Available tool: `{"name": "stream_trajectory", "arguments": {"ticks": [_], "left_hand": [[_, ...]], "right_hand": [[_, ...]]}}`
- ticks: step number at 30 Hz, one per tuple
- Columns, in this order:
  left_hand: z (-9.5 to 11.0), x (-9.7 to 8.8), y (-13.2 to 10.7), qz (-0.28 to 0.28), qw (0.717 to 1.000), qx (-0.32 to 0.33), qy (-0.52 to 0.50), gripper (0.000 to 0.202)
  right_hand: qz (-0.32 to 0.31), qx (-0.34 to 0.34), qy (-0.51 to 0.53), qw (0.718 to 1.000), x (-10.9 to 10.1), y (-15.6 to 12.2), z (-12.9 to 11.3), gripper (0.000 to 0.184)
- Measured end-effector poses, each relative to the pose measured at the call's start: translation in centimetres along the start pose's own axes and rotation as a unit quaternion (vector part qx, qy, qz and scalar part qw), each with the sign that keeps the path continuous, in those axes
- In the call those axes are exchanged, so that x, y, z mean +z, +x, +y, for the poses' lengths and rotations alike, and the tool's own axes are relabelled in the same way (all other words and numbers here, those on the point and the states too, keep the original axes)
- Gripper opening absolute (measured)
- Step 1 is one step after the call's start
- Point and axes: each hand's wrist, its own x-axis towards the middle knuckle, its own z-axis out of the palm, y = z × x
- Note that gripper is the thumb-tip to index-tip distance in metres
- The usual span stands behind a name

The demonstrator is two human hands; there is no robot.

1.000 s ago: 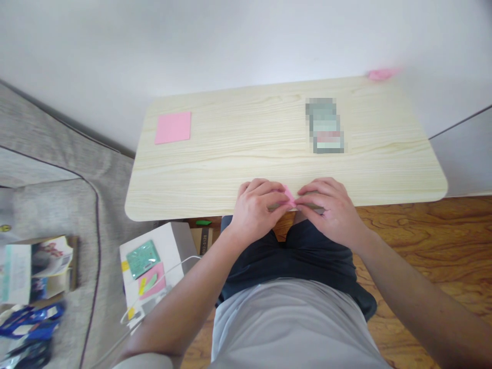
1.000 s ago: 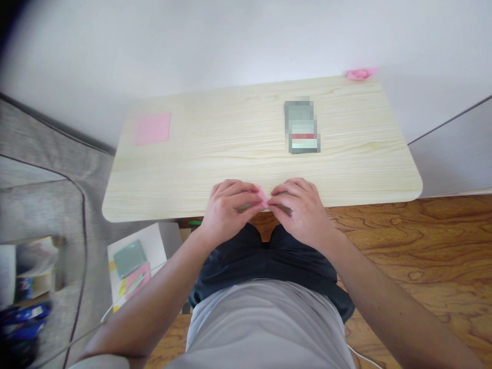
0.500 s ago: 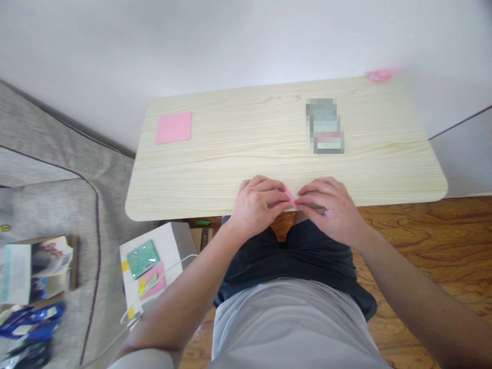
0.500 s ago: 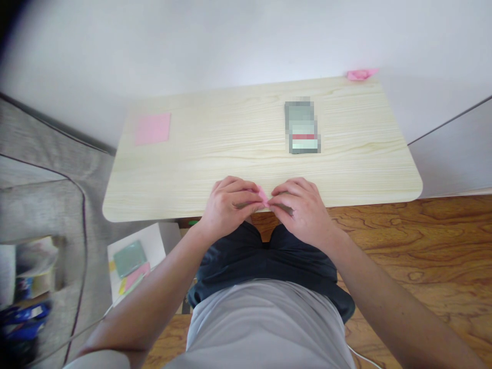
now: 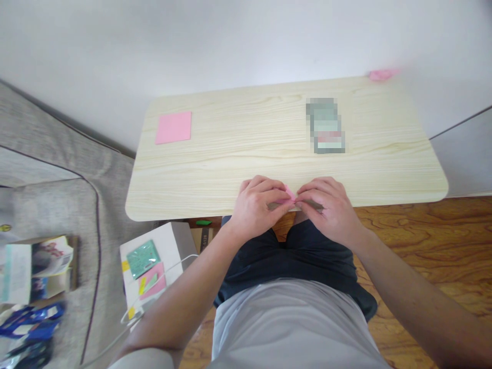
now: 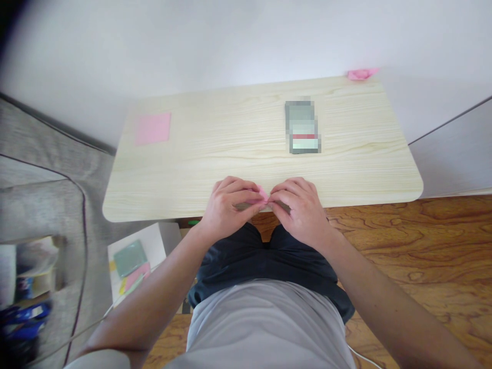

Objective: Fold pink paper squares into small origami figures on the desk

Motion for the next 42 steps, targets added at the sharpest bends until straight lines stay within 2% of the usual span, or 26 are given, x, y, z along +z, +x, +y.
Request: {"name": "stream_trajectory", "arguments": {"ticks": [4,9,11,13,15,17,21,24,28,34,42], "left_hand": [[0.1,-0.2,-0.2,0.012,1.000,0.006,-0.006,0.014],[0.3,0.1,-0.2,0.068,0.998,-0.005,0.000,0.018],[0.3,0.5,0.0,0.098,0.995,-0.009,0.000,0.018],[0.4,0.8,0.2,0.125,0.992,-0.013,-0.008,0.018],[0.5,1.0,0.4,0.142,0.989,-0.011,-0.029,0.016],[0.8,1.0,0.6,0.148,0.987,-0.002,-0.062,0.015],[1.5,0.4,0.7,0.119,0.982,0.002,-0.148,0.015],[1.8,-0.1,0.7,0.077,0.976,-0.025,-0.201,0.018],[1.7,-0.2,0.6,0.066,0.962,-0.058,-0.258,0.018],[1.3,-0.2,0.5,0.037,0.922,-0.120,-0.366,0.026],[1.4,-0.8,0.9,0.026,0.877,-0.117,-0.466,0.023]], "right_hand": [[0.023,0.014,0.040,0.999,-0.3,0.3,-0.1,0.007],[0.061,0.067,0.116,0.989,-0.3,0.6,-0.6,0.010],[0.074,0.115,0.180,0.974,0.0,0.7,-1.0,0.016],[0.078,0.162,0.266,0.947,0.6,1.0,-1.5,0.030],[0.082,0.183,0.330,0.922,1.0,1.4,-1.9,0.036],[0.091,0.187,0.369,0.906,1.2,1.8,-2.2,0.034],[0.104,0.196,0.393,0.892,1.1,2.3,-2.3,0.026],[0.101,0.195,0.391,0.894,0.8,2.3,-2.2,0.025],[0.087,0.180,0.396,0.896,0.7,2.2,-2.0,0.024],[0.065,0.166,0.420,0.890,0.3,2.1,-2.1,0.024],[0.061,0.157,0.462,0.871,-0.6,2.2,-2.9,0.031]]}}
